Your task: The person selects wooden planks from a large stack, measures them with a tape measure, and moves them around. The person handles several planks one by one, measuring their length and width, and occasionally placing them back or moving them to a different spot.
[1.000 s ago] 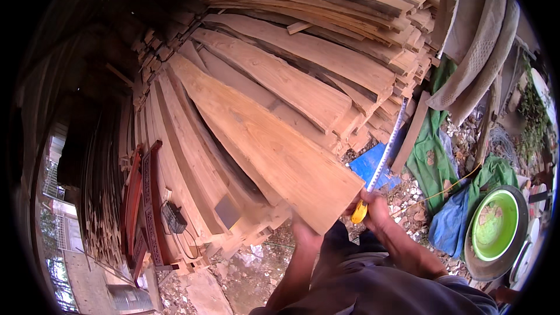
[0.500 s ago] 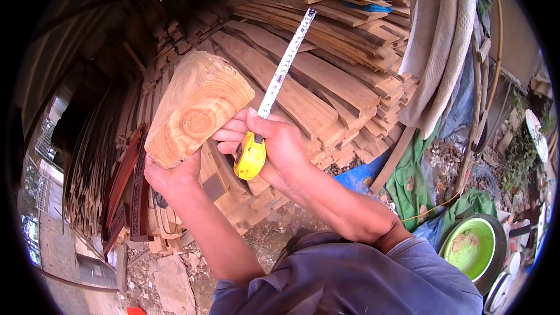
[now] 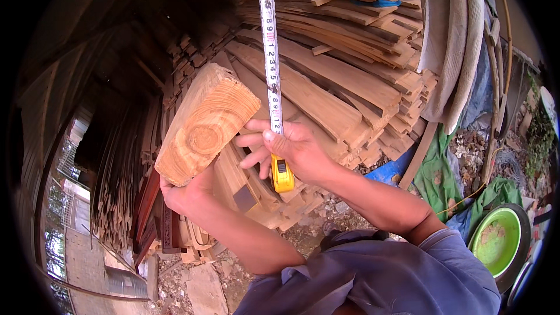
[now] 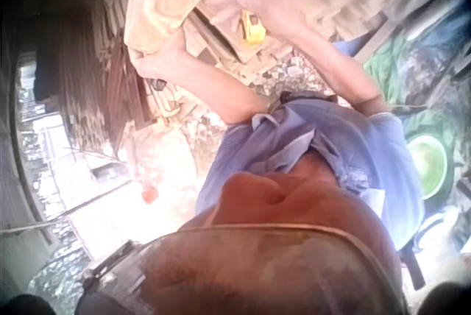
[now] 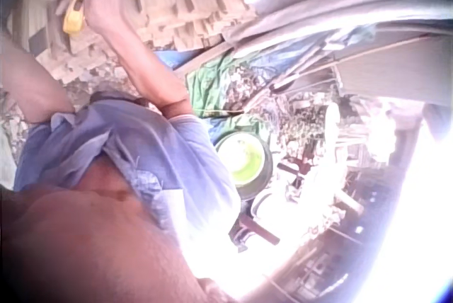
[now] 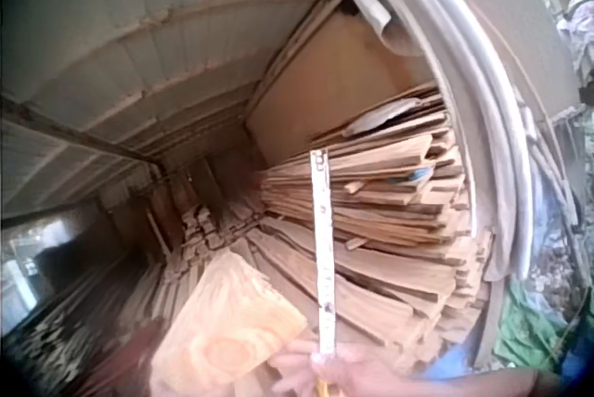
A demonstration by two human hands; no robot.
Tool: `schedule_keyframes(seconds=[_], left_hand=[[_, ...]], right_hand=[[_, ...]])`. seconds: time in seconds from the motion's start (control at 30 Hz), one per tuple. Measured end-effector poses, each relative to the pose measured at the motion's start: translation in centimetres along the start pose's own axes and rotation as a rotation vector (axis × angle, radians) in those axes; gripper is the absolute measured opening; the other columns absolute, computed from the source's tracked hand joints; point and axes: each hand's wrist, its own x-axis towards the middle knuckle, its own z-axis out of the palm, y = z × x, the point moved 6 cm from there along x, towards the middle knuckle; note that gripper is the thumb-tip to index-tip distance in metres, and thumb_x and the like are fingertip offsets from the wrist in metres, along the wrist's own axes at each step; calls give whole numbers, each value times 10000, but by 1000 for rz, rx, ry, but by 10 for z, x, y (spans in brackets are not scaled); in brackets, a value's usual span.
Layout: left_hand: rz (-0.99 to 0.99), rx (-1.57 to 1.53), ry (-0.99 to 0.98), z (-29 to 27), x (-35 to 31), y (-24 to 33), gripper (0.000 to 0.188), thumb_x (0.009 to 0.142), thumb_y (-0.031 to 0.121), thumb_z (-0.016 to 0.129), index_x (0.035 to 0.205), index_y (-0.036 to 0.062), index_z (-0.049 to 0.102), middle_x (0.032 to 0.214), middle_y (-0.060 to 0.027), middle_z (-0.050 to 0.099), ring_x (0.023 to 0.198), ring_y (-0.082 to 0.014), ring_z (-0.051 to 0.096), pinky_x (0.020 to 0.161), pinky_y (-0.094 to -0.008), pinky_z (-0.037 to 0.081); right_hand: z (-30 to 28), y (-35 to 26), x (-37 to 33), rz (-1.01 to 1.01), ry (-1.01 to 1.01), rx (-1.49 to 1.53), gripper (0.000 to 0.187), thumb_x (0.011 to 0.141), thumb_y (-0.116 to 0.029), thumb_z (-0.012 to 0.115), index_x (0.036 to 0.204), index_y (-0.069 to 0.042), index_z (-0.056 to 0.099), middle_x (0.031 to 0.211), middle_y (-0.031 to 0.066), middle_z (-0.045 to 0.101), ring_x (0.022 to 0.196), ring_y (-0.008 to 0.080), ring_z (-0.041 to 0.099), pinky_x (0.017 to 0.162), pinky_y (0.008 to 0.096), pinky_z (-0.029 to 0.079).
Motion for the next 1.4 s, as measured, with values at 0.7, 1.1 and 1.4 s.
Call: schedule_keyframes(seconds=[0.7,1.1,1.4], left_hand=[[-23,7,51,-11,20,6,568,813,260,552,1321,7,521,1398,-171,505,1304,-359,459,1038,-582,402],[21,52,133,-12,12,9,587,790,270,579,1319,19,529,1397,-162,510,1300,-350,468,1049,-562,405],[-106,41,99,-32,39,-4,595,822,275,546,1340,-12,486,1401,-187,488,1309,-366,446,1060,-581,376]], right_hand=[[-19,46,-63,341,-35,-538,387,1042,-321,437,887,15,550,708,93,635,621,159,622,582,320,504],[-23,68,-65,305,1,-479,377,1044,-324,434,1027,17,594,738,66,632,658,124,606,608,299,511],[31,-112,-56,-433,-71,-138,417,1015,-356,485,1115,35,592,870,156,673,717,199,655,647,318,531]])
